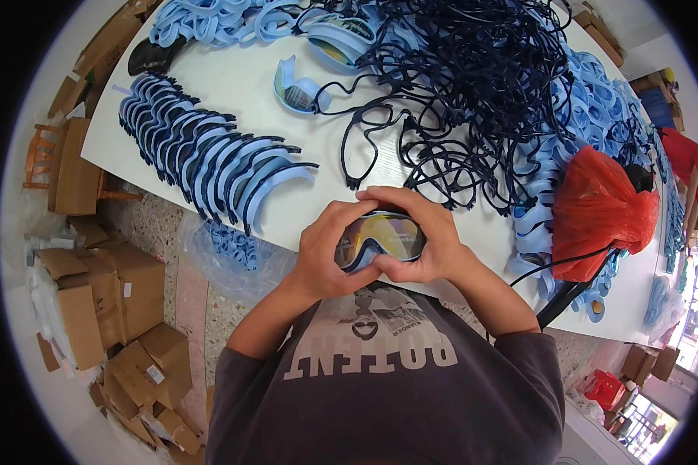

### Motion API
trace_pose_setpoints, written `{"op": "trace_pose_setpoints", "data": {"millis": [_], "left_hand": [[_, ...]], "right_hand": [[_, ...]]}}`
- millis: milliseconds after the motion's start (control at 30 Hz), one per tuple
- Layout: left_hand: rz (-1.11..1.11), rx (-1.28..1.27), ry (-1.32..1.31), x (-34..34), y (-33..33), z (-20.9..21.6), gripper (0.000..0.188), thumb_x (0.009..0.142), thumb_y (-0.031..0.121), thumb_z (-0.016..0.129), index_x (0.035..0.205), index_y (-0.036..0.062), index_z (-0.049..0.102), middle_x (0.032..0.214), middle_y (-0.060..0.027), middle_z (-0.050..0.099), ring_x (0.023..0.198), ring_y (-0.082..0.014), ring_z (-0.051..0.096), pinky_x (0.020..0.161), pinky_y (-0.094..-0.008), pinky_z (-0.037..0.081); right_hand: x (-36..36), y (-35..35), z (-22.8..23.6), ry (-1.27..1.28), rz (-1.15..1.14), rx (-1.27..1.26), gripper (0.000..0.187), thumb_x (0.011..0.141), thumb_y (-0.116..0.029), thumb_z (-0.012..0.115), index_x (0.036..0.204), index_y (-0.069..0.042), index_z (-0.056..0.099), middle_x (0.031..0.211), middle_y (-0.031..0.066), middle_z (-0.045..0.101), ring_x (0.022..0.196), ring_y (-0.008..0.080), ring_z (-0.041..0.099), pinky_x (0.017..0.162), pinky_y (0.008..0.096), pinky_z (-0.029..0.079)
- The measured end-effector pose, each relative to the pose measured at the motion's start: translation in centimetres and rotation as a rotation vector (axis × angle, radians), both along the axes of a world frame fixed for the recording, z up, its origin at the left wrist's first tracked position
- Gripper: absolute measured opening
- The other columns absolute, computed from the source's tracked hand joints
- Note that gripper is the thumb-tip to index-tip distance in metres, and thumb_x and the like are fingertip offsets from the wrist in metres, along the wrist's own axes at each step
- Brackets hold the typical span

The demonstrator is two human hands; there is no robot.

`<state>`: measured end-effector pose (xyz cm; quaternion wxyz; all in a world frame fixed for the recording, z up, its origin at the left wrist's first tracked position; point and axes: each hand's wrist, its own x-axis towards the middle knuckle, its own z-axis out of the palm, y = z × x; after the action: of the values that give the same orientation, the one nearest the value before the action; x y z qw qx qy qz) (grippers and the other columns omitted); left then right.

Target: Assemble a pair of protective goggles by attaching black elastic straps to the blue frame.

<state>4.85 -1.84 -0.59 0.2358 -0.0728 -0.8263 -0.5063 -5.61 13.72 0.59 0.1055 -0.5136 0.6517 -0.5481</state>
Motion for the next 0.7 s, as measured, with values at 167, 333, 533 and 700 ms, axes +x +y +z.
{"op": "trace_pose_setpoints", "data": {"millis": [167,333,533,700], "left_hand": [[0.012,-0.007,0.012,0.0,0.3,-1.3,0.063,0.061,0.016,0.079,0.115,-0.0004,0.052,0.095,-0.0134,0.060,0.078,-0.0246,0.062,0.067,-0.0311,0.050],[0.020,0.103,-0.033,0.2,0.0,-1.3,0.059,0.062,0.012,0.077,0.115,0.0003,0.054,0.096,-0.0131,0.060,0.082,-0.0230,0.063,0.073,-0.0310,0.050],[0.255,0.422,-0.381,3.2,-1.0,-4.4,0.070,0.070,0.011,0.078,0.127,-0.0016,0.039,0.108,-0.0138,0.060,0.099,-0.0175,0.058,0.087,-0.0294,0.046],[0.580,0.303,-0.227,6.1,-1.6,-3.3,0.064,0.068,0.013,0.079,0.120,-0.0004,0.044,0.110,-0.0162,0.059,0.102,-0.0237,0.059,0.086,-0.0327,0.047]], "right_hand": [[0.7,-0.7,-3.4,0.080,-0.144,-0.238,0.058,0.067,-0.021,0.071,0.116,0.005,0.054,0.101,0.0188,0.064,0.086,0.0238,0.066,0.075,0.0305,0.054],[0.1,-0.5,-2.4,0.063,-0.116,-0.095,0.057,0.064,-0.020,0.075,0.111,0.003,0.055,0.096,0.0151,0.065,0.078,0.0230,0.068,0.071,0.0283,0.054],[0.4,-3.7,-4.3,0.014,-0.062,0.153,0.047,0.068,-0.026,0.077,0.103,-0.001,0.058,0.095,0.0144,0.062,0.079,0.0276,0.065,0.070,0.0310,0.052],[0.6,-7.5,-3.2,0.254,0.050,0.163,0.041,0.071,-0.027,0.076,0.099,-0.001,0.060,0.090,0.0144,0.060,0.075,0.0299,0.057,0.063,0.0349,0.046]]}}
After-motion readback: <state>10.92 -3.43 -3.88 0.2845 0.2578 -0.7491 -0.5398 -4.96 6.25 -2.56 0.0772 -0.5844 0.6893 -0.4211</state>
